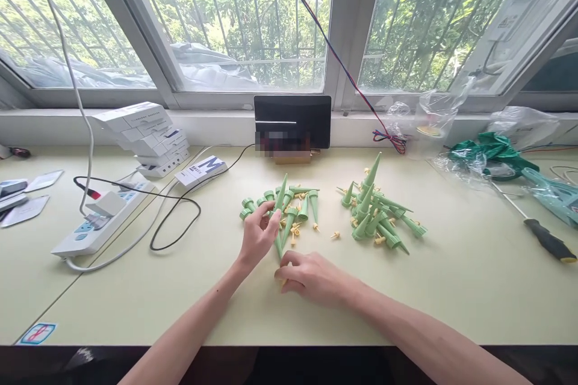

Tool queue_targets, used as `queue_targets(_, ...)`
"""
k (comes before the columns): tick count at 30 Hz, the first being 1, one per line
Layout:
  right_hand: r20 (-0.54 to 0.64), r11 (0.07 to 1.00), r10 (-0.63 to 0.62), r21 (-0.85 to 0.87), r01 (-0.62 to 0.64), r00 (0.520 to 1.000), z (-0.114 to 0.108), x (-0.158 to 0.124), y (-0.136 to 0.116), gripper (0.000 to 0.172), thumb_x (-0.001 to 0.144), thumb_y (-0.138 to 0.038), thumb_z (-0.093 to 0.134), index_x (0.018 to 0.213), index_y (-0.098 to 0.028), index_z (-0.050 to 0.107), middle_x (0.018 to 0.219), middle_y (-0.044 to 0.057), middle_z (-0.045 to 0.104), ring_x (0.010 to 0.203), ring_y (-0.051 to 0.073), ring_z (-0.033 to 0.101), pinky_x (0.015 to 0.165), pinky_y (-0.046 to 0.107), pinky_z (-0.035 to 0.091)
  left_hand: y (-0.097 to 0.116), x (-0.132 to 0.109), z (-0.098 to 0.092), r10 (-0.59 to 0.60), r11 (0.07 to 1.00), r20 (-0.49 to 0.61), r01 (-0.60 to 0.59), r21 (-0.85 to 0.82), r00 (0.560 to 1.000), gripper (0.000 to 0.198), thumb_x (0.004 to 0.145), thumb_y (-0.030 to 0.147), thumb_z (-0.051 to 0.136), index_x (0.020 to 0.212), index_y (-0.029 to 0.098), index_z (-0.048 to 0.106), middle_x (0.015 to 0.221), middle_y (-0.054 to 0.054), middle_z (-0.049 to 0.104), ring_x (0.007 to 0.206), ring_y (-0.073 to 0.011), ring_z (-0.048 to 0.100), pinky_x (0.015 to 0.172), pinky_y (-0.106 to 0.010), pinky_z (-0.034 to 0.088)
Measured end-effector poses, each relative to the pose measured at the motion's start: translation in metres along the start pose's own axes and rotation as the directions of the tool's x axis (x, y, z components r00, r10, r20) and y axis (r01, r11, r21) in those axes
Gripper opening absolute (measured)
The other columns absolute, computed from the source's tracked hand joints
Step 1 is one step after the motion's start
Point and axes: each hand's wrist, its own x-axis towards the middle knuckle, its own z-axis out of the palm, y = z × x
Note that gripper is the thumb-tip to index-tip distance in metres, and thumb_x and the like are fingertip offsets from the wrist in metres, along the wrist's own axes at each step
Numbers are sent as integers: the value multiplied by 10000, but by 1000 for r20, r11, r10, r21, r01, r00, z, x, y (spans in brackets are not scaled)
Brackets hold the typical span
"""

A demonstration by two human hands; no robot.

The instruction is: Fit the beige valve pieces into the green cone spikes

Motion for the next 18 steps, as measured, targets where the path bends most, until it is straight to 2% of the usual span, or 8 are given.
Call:
queue_targets(5,12,999,4,-40,-4,1000,0,1,1,147,970,-326,582,997,-208,665,950,20,631,591,97,481,581,239,389,-1,-1,5,107,985,-20,-103,139,994,197,864,341,590,957,171,626,564,44,494,460,-101,467,418,-201,382)
queue_targets(8,23,993,-13,-118,16,1000,0,-2,0,183,1002,-338,514,1017,-203,638,952,30,634,574,100,476,554,247,361,5,1,12,150,976,15,-151,160,989,191,873,334,584,958,170,633,641,16,558,505,-106,512,443,-200,418)
queue_targets(11,61,967,-71,-240,83,996,1,-7,-3,175,1007,-196,427,1081,-186,585,1038,66,636,581,116,487,521,264,328,12,5,22,210,963,43,-214,162,977,202,877,326,588,993,169,640,725,-4,602,545,-101,525,474,-199,444)
queue_targets(14,97,935,-119,-323,145,988,2,-13,-3,259,925,-54,393,1096,-182,540,1057,82,635,585,135,482,514,273,315,11,8,30,253,953,51,-258,158,966,191,889,314,578,999,174,645,751,-7,610,536,-87,504,473,-189,433)
queue_targets(18,37,960,-107,-254,113,994,3,-19,1,277,916,-46,355,1097,-195,502,1014,64,615,591,132,446,539,255,341,1,4,32,274,947,38,-276,166,961,177,894,283,586,1020,172,643,762,-4,599,512,-75,503,463,-186,437)
